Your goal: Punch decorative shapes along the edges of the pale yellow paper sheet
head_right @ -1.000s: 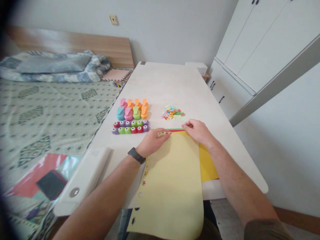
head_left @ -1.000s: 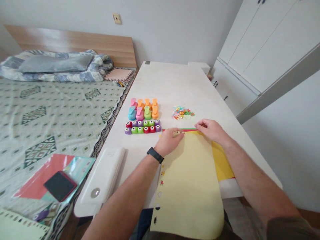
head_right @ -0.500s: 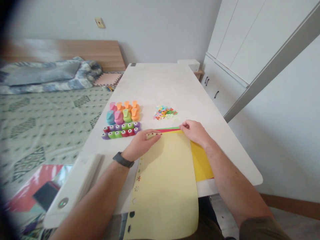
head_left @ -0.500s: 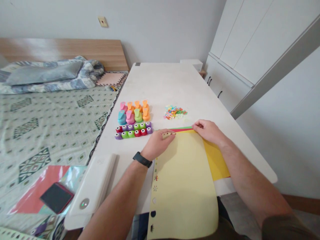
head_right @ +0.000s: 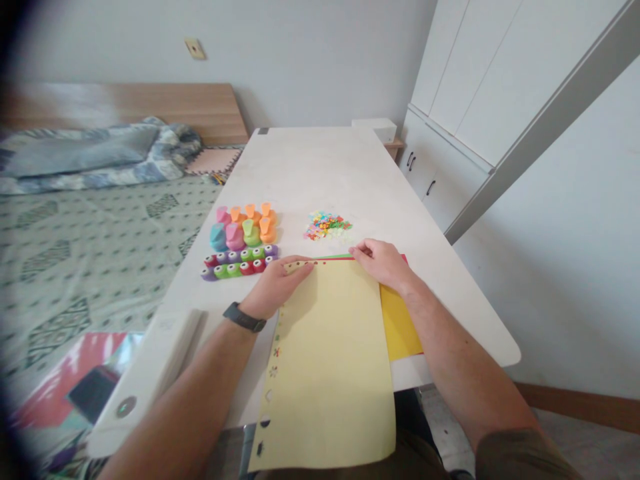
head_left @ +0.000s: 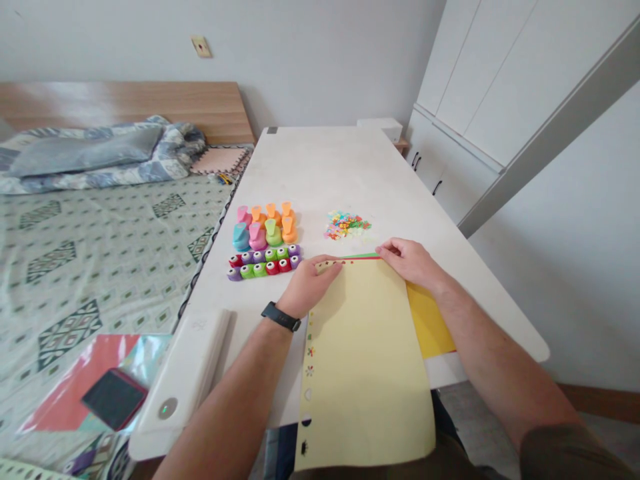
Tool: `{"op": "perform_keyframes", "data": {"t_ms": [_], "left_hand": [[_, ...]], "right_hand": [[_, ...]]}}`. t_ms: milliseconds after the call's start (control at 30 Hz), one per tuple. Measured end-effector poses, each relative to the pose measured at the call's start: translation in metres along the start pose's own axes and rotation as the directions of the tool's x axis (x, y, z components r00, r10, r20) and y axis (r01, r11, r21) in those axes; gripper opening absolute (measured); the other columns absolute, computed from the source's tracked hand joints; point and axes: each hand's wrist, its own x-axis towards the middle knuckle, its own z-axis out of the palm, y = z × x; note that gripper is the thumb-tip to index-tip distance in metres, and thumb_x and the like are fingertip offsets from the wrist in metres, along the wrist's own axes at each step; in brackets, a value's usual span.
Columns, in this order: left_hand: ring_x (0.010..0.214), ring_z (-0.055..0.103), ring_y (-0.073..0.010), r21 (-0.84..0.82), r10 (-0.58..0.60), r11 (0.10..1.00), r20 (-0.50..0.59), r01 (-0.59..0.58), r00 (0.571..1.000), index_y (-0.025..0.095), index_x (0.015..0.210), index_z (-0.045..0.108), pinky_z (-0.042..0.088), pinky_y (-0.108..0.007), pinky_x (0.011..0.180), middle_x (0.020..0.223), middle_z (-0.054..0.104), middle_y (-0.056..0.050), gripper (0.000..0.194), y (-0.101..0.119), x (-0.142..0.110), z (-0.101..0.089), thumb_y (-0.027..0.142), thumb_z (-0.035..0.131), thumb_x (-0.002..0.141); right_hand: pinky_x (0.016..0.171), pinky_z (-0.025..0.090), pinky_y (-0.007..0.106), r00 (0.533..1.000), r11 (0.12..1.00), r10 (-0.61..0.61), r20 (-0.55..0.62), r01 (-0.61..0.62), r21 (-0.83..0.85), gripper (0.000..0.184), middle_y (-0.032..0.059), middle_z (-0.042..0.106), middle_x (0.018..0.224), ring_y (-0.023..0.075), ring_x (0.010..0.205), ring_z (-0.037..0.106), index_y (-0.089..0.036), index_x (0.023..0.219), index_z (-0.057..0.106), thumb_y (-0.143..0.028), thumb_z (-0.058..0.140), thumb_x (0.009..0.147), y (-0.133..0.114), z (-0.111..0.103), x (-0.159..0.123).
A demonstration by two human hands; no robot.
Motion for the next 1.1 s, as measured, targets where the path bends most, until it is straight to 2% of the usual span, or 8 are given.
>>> {"op": "perform_keyframes", "data": {"t_ms": [267,500,700,900,1100], "left_hand": [[0.079,0.071,-0.021,-0.06,-0.038,0.997,-0.005,0.038,0.999,0.016,0.105,0.075,0.053,-0.028,0.065,0.1,0.077,-0.01,0.042,-0.0005,0.0014,0.0004,0.051,0.067,0.084],[0.078,0.071,-0.0207,-0.123,-0.058,0.991,0.003,0.057,0.998,0.015,0.114,0.073,0.054,-0.029,0.064,0.097,0.077,-0.011,0.048,-0.0011,0.0016,-0.0007,0.052,0.066,0.085],[0.079,0.071,-0.0208,-0.241,-0.114,0.965,-0.018,0.106,0.993,0.015,0.111,0.072,0.055,-0.028,0.065,0.095,0.076,-0.01,0.046,0.0013,0.0004,0.0006,0.052,0.069,0.084],[0.079,0.072,-0.0203,-0.41,-0.161,0.899,0.017,0.154,0.987,0.014,0.114,0.07,0.057,-0.029,0.066,0.097,0.076,-0.011,0.05,0.0052,0.0004,0.0015,0.05,0.074,0.08],[0.081,0.073,-0.0211,-0.504,-0.174,0.845,0.057,0.179,0.983,0.015,0.117,0.067,0.059,-0.033,0.071,0.101,0.076,-0.011,0.056,0.0062,0.0017,-0.0006,0.044,0.083,0.071]], "right_hand": [[0.068,0.045,0.029,0.999,0.999,0.04,0.004,-0.04,-0.021,0.032,0.0031,0.077,0.09,0.0172,0.074,0.065,-0.023,0.091,0.073,-0.051,0.057,0.092,0.0023,0.0001,0.0006],[0.069,0.046,0.029,0.997,0.997,0.072,0.009,-0.072,-0.001,0.033,0.0037,0.077,0.092,0.0175,0.076,0.066,-0.023,0.092,0.074,-0.051,0.057,0.092,0.0021,-0.0009,0.0017],[0.067,0.046,0.028,0.998,0.996,0.049,0.028,-0.051,0.071,0.031,0.0033,0.077,0.093,0.0172,0.075,0.064,-0.022,0.094,0.074,-0.05,0.059,0.089,0.0054,-0.0018,0.0024],[0.064,0.046,0.027,0.998,0.983,0.053,-0.019,-0.049,0.178,0.028,0.0022,0.073,0.085,0.0174,0.072,0.062,-0.021,0.092,0.072,-0.047,0.062,0.086,0.0066,0.0017,0.0012],[0.062,0.046,0.028,0.993,0.949,0.098,-0.06,-0.075,0.307,0.032,0.0017,0.069,0.078,0.0178,0.069,0.06,-0.021,0.09,0.069,-0.051,0.063,0.084,0.0051,0.0038,0.0017]]}}
